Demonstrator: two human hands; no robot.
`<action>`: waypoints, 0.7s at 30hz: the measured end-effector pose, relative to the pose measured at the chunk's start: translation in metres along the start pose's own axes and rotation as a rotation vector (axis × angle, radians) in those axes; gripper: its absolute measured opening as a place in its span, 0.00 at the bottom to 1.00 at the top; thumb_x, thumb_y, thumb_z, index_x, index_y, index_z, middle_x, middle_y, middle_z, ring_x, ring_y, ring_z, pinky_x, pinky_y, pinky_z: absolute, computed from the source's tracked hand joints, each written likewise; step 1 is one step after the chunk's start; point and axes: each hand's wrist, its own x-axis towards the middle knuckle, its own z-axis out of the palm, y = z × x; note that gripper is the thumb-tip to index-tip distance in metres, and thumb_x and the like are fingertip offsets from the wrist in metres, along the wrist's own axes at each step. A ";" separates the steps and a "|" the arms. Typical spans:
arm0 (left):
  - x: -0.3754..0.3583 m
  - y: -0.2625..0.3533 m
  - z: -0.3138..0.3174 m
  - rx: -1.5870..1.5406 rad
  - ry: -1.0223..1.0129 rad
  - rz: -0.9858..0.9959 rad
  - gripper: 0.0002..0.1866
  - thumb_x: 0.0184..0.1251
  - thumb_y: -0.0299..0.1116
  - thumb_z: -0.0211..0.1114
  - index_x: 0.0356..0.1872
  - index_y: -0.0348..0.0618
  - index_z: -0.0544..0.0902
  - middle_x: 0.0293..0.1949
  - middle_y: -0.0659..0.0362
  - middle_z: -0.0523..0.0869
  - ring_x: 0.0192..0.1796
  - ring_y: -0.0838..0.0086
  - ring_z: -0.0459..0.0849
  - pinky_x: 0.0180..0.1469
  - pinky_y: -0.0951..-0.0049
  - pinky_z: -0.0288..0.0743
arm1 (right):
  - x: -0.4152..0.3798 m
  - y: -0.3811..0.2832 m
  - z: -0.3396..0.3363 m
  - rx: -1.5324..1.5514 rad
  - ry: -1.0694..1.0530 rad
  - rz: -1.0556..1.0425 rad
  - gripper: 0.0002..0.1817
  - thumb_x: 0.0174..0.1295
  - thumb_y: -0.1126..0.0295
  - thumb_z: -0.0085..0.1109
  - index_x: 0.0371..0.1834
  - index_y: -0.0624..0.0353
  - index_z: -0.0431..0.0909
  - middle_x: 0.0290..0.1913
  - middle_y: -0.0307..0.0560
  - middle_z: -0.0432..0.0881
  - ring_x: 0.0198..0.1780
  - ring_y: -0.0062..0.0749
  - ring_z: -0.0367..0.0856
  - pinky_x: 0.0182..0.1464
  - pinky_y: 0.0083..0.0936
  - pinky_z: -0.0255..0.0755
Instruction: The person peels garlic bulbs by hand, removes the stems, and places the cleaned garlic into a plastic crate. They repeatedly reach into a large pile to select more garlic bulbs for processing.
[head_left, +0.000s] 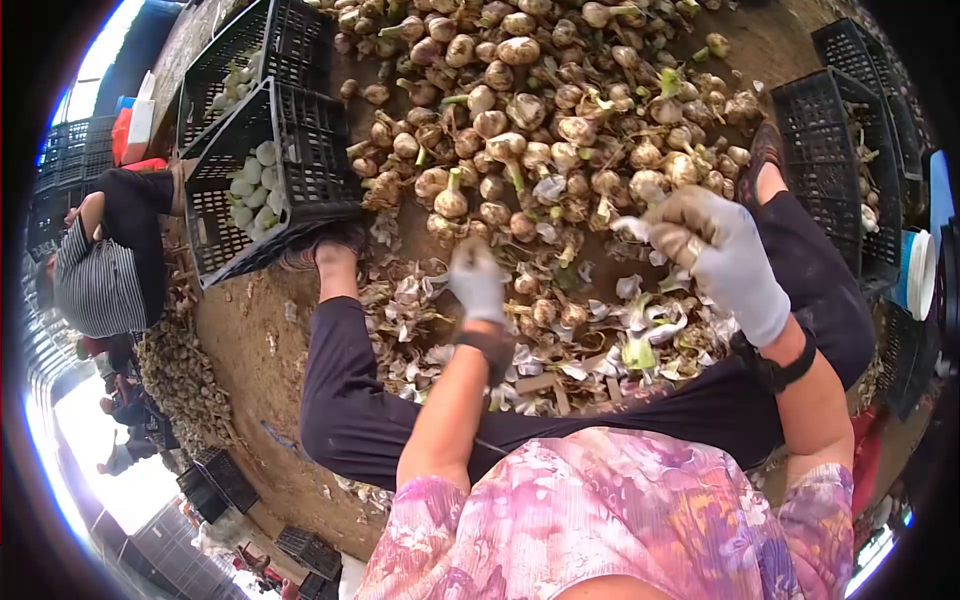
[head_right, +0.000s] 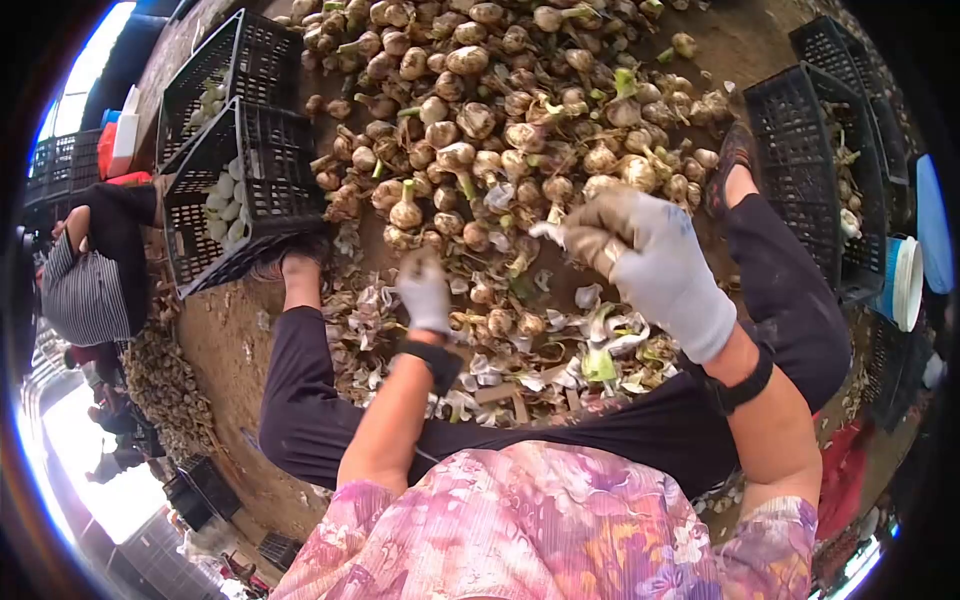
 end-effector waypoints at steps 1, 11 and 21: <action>-0.032 -0.002 0.007 0.196 -0.003 0.225 0.04 0.64 0.34 0.63 0.33 0.47 0.82 0.29 0.54 0.85 0.29 0.64 0.83 0.32 0.67 0.76 | -0.001 0.006 0.002 0.189 0.025 0.117 0.09 0.61 0.72 0.62 0.41 0.64 0.81 0.32 0.42 0.81 0.33 0.23 0.79 0.38 0.23 0.73; -0.116 -0.027 0.062 0.984 -1.013 0.748 0.09 0.60 0.33 0.58 0.34 0.50 0.87 0.41 0.50 0.86 0.43 0.57 0.87 0.42 0.57 0.79 | -0.011 -0.001 0.018 -0.093 -0.005 -0.151 0.16 0.52 0.73 0.63 0.45 0.64 0.80 0.31 0.53 0.82 0.31 0.43 0.81 0.38 0.33 0.74; -0.081 0.123 -0.004 -0.915 -0.345 0.022 0.26 0.67 0.33 0.67 0.62 0.44 0.67 0.55 0.58 0.78 0.59 0.70 0.77 0.59 0.72 0.71 | -0.009 0.033 0.070 0.415 -0.052 0.178 0.17 0.66 0.53 0.61 0.33 0.56 0.76 0.20 0.32 0.71 0.16 0.14 0.67 0.17 0.14 0.65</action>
